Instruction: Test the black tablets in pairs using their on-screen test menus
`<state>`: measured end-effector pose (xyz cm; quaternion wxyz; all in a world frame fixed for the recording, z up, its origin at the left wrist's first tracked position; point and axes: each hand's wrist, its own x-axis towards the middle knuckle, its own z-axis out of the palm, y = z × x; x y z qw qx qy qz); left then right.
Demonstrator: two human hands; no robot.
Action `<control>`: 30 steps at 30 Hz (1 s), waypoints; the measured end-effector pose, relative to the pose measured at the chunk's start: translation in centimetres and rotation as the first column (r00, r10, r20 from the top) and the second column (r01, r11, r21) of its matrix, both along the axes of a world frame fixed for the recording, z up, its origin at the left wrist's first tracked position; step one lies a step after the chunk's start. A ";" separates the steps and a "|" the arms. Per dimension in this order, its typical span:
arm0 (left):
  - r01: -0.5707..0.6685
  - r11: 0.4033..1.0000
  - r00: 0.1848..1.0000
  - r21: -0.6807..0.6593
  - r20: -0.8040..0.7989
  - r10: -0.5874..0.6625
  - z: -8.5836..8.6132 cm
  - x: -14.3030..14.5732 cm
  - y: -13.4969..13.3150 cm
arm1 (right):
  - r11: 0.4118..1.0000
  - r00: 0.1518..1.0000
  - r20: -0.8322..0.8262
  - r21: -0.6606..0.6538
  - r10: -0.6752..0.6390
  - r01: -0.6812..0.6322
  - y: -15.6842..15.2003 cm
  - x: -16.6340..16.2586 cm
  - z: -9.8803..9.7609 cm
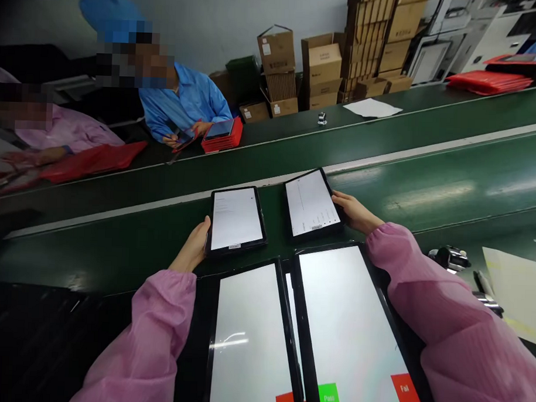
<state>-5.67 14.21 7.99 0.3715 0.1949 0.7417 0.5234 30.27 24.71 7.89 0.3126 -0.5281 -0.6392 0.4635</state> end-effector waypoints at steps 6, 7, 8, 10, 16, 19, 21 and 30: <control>0.095 0.995 0.995 0.039 -0.009 -0.095 -2.8 1.1 -10.2 | 0.983 0.949 0.296 0.115 0.104 -0.144 -2.5 2.4 -0.2; 0.110 0.993 0.993 0.040 0.047 -0.112 -3.4 1.9 -11.9 | 0.970 0.926 0.333 0.098 0.180 -0.223 -3.4 2.4 0.1; 0.113 0.991 0.987 0.065 0.104 -0.119 -4.1 2.8 -13.2 | 0.949 0.893 0.365 0.068 0.264 -0.309 -4.4 2.1 0.3; 0.107 0.982 0.974 0.154 0.180 -0.135 -5.1 4.4 -14.7 | 0.892 0.809 0.421 0.000 0.410 -0.452 -6.3 1.0 0.7; 0.081 0.937 0.966 0.341 0.205 -0.158 -5.0 5.8 -13.6 | 0.820 0.651 0.577 -0.056 0.493 -0.570 -8.7 -1.4 2.0; 0.110 0.931 0.971 0.348 0.162 -0.175 -4.7 6.1 -13.3 | 0.817 0.634 0.613 -0.034 0.472 -0.576 -9.0 -1.4 2.6; 0.138 0.937 0.971 0.321 0.143 -0.192 -4.8 6.1 -13.3 | 0.813 0.634 0.614 -0.019 0.469 -0.582 -9.0 -1.6 2.7; 0.221 0.938 0.965 0.266 0.078 -0.249 -6.0 5.9 -12.1 | 0.789 0.697 0.531 0.084 0.482 -0.609 -8.3 -3.9 1.8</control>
